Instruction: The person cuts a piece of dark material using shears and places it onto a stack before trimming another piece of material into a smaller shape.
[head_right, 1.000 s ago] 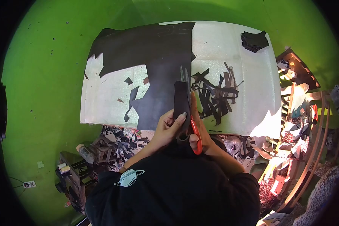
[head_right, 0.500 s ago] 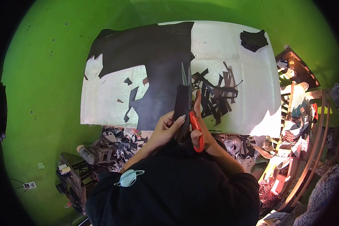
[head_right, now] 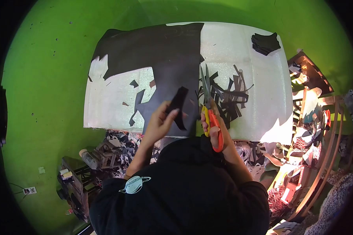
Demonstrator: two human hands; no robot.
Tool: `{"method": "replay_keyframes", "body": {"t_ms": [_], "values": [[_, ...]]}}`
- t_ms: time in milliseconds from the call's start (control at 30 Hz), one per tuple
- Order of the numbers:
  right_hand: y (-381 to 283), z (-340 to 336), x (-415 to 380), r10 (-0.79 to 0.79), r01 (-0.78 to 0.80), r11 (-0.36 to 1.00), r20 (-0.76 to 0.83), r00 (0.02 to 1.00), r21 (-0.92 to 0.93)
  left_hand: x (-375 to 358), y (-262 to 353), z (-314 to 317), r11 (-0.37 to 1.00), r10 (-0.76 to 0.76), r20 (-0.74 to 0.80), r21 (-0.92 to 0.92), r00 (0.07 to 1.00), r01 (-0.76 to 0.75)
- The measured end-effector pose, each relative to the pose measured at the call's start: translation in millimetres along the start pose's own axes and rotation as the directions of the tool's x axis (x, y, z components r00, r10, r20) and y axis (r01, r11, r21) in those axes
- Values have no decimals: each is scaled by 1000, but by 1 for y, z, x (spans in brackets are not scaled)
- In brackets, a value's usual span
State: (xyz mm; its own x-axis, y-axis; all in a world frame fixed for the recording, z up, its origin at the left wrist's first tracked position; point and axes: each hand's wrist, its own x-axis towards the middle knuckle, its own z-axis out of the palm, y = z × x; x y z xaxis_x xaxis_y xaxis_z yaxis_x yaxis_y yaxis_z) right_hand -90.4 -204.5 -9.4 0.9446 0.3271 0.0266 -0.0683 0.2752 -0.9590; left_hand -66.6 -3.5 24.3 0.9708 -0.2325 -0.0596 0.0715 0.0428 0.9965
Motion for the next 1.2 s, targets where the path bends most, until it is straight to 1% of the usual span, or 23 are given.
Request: {"method": "replay_keyframes", "body": {"t_ms": [33,67,100,133,200,233,267,300,367,400,467,500,567,600,633,700,767,833,900,933,1000,1100,1200], "values": [[-7,0,1,18,-18,999,12,1000,-32,4,1,-8,997,50,-37,65,998,-48],[-15,6,1,20,-22,999,-68,997,-34,8,3,-14,997,51,-38,65,998,-49],[-15,6,1,19,-21,999,-68,997,-34,12,4,-19,998,52,-99,28,994,-49],[-14,5,1,30,-32,999,-46,998,-40,14,6,-24,999,49,-159,-9,986,-51],[-14,6,0,41,-42,998,-26,999,-45,16,10,-35,999,39,-164,-9,986,-41],[-15,9,0,69,-69,989,-9,998,-133,17,13,-37,999,29,-170,-9,985,-31],[-17,11,0,98,-95,971,5,995,-220,18,16,-34,1000,-4,-253,-21,968,-1],[-19,14,0,98,-95,971,3,995,-219,18,17,-35,1000,-5,-251,-21,968,0],[-23,20,0,196,-179,954,46,980,-240,17,18,-38,998,-32,-289,38,957,45],[-21,20,0,196,-179,954,48,979,-239,16,20,-37,998,-32,-291,39,956,45],[-17,19,0,188,-135,937,139,972,-324,15,24,-32,986,-56,-335,132,941,105],[-17,19,0,188,-135,936,139,972,-325,15,21,-30,986,-56,-335,130,941,105],[-17,19,0,171,-98,932,186,968,-350,16,15,-27,994,58,-232,102,971,-35],[-16,18,0,172,-98,931,187,967,-351,15,19,-24,998,32,-198,57,980,-21],[-13,17,0,165,-96,938,185,969,-334,15,18,-24,998,31,-199,56,980,-21],[-13,16,-1,159,-95,943,181,970,-318,15,14,-22,976,129,-186,198,974,-91],[-18,18,-1,189,-132,942,163,968,-308,14,12,-22,977,133,-185,191,974,-97],[-24,23,0,191,-132,938,159,969,-322,14,12,-20,978,137,-185,184,973,-103],[-24,23,1,192,-132,933,153,969,-336,15,14,-19,974,175,-202,177,964,-139],[-22,22,1,180,-121,941,163,970,-317,15,16,-18,974,175,-200,178,964,-140],[-22,22,1,166,-109,948,172,971,-298,14,20,-17,988,107,-236,135,966,-77],[-22,23,2,181,-122,942,169,969,-312,13,22,-13,990,80,-218,129,973,-52],[-18,21,1,177,-134,956,151,973,-259,13,21,-12,993,79,-223,109,972,-56]]}}
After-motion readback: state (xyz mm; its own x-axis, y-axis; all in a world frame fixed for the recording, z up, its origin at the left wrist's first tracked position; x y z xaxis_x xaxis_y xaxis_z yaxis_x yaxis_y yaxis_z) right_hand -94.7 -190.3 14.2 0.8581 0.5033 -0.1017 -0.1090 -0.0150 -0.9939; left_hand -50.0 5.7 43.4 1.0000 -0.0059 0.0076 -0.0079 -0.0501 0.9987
